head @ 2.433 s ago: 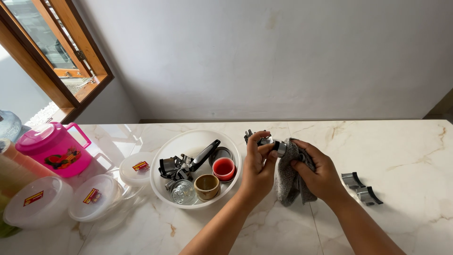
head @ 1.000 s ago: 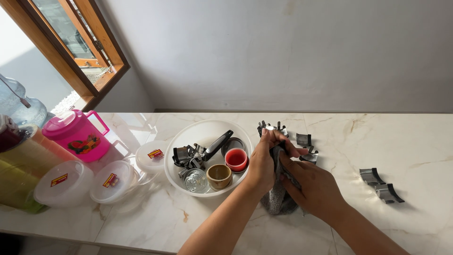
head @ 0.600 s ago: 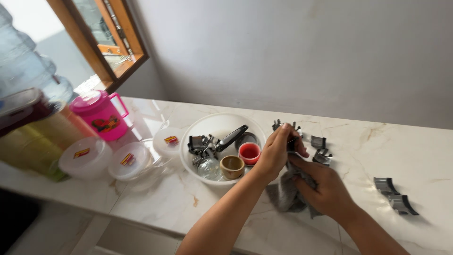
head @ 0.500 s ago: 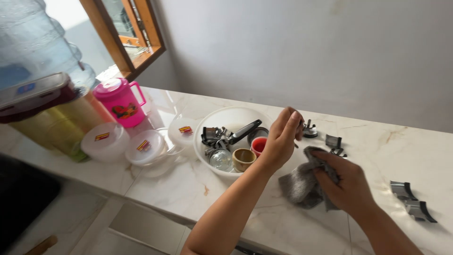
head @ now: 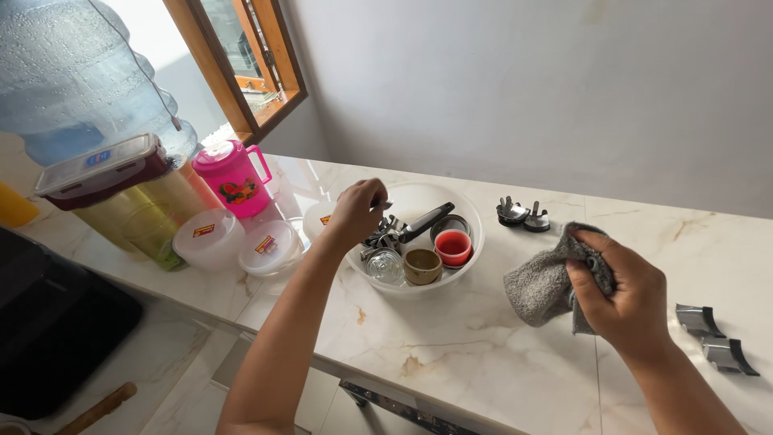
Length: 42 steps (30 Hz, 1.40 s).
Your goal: Cleaning and wiping small machine components with a cloth on a counter.
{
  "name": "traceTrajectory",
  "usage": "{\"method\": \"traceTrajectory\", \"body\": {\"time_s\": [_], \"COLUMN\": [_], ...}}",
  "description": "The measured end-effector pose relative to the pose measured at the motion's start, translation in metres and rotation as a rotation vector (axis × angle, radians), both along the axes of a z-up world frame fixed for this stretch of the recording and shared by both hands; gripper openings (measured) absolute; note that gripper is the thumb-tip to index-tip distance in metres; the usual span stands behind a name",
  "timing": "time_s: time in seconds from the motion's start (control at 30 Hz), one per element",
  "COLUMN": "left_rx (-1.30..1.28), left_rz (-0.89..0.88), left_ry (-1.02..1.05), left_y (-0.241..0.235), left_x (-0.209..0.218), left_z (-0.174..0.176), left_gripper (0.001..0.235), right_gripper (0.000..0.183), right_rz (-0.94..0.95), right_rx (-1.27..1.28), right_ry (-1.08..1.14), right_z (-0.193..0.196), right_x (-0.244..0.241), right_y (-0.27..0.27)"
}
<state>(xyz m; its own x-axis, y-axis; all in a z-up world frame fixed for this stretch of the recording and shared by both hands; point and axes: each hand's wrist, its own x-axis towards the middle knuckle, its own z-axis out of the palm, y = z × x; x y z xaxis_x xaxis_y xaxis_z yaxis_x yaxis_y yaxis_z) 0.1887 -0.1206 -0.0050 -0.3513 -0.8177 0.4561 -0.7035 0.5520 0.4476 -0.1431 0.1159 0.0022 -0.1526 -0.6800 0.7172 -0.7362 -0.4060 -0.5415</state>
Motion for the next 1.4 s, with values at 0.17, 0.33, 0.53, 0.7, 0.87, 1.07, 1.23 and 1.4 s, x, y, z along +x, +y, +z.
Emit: {"method": "traceTrajectory", "body": {"time_s": [0.17, 0.33, 0.53, 0.7, 0.87, 1.07, 1.23, 1.4], "left_rx": [-0.006, 0.005, -0.166, -0.137, -0.114, 0.081, 0.021, -0.043], "left_rz": [0.019, 0.040, -0.207, -0.567, -0.715, -0.718, -0.681, -0.662], "left_ry": [-0.285, -0.407, -0.263, -0.195, -0.196, -0.326, -0.385, -0.292], "left_y": [0.003, 0.012, 0.048, 0.109, 0.147, 0.162, 0.154, 0.150], "left_x": [0.016, 0.013, -0.046, -0.148, -0.253, -0.336, -0.353, -0.312], "left_z": [-0.021, -0.012, 0.022, 0.028, -0.009, -0.049, -0.080, -0.047], "left_gripper": [0.018, 0.015, 0.010, 0.011, 0.015, 0.063, 0.054, 0.052], "right_gripper": [0.036, 0.032, 0.022, 0.027, 0.032, 0.041, 0.038, 0.036], "right_rz": [-0.036, -0.076, -0.241, -0.275, -0.236, -0.110, -0.071, -0.192], "right_rx": [-0.159, -0.392, -0.387, -0.373, -0.344, -0.289, -0.200, -0.044], "right_ry": [-0.037, -0.192, -0.888, -1.036, -1.184, -1.392, -1.480, -1.183], "right_z": [0.007, 0.003, 0.003, 0.009, -0.007, -0.022, -0.026, -0.012], "right_x": [-0.029, -0.060, -0.137, -0.235, -0.267, -0.292, -0.305, -0.244], "right_y": [0.007, 0.024, 0.050, 0.066, 0.073, 0.056, 0.048, 0.036]}}
